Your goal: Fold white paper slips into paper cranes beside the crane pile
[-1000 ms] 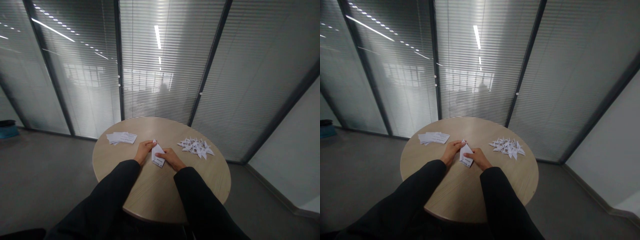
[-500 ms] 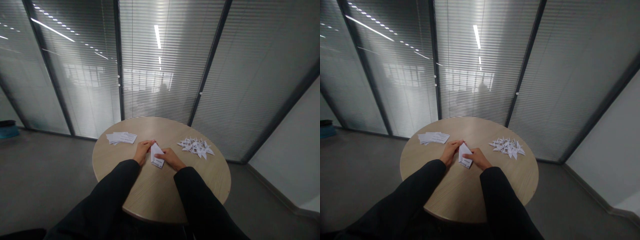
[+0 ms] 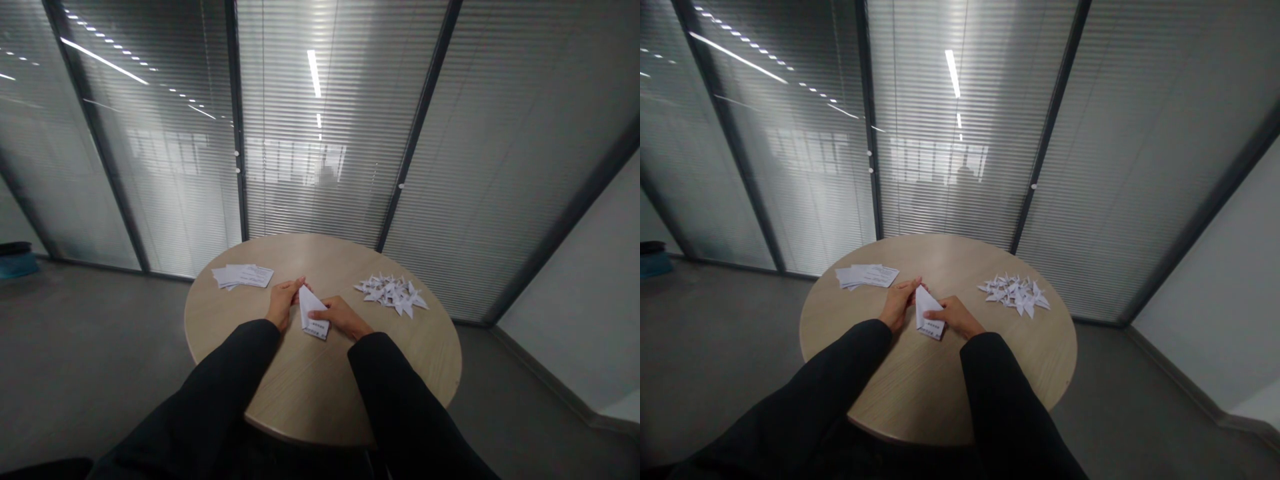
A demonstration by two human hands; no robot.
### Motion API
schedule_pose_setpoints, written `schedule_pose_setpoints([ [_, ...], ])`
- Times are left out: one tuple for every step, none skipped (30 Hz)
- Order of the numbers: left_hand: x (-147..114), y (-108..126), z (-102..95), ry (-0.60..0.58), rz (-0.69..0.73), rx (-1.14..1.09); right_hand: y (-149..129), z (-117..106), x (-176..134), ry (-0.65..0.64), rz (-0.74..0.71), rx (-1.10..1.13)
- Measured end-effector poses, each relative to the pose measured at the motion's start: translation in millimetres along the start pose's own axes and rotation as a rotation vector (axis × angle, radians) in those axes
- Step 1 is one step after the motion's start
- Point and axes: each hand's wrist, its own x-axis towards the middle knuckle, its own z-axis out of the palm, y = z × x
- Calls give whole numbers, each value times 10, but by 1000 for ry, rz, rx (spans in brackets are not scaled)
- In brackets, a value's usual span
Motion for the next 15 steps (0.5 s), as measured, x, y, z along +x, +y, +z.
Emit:
schedule_pose_setpoints([
  [-1,1,0,11,7,9,-3,1,-1,-1,0,-4],
  [0,1,-1,27,14,19,-5,3,-3,-4,-1,-7],
  [1,0,-3,47,22,30,-8,4,-5,-6,-2,-9],
  [4,-2,-5,69,31,42,-11,4,-7,-7,-1,-10],
  [8,-5,-8,87,42,54,-15,4,-9,-10,3,-10],
  [12,-8,-11,103,57,67,-18,4,-11,-12,7,-12],
  [17,-10,-14,117,74,77,-20,3,-12,-15,12,-16],
  [23,-10,-18,128,90,88,-19,3,-13,-17,14,-19],
  [29,-9,-21,138,101,99,-17,2,-12,-16,12,-21],
  [36,-7,-25,145,106,108,-12,3,-10,-17,13,-20],
  [44,-4,-27,150,101,115,-5,4,-7,-18,16,-19],
  [53,-1,-29,148,87,117,5,6,-4,-16,22,-17],
  [62,1,-31,135,70,115,14,8,-1,-13,30,-14],
  [71,2,-31,118,52,105,24,10,3,-4,38,-10],
  [78,2,-31,97,36,90,33,11,7,10,45,-4],
])
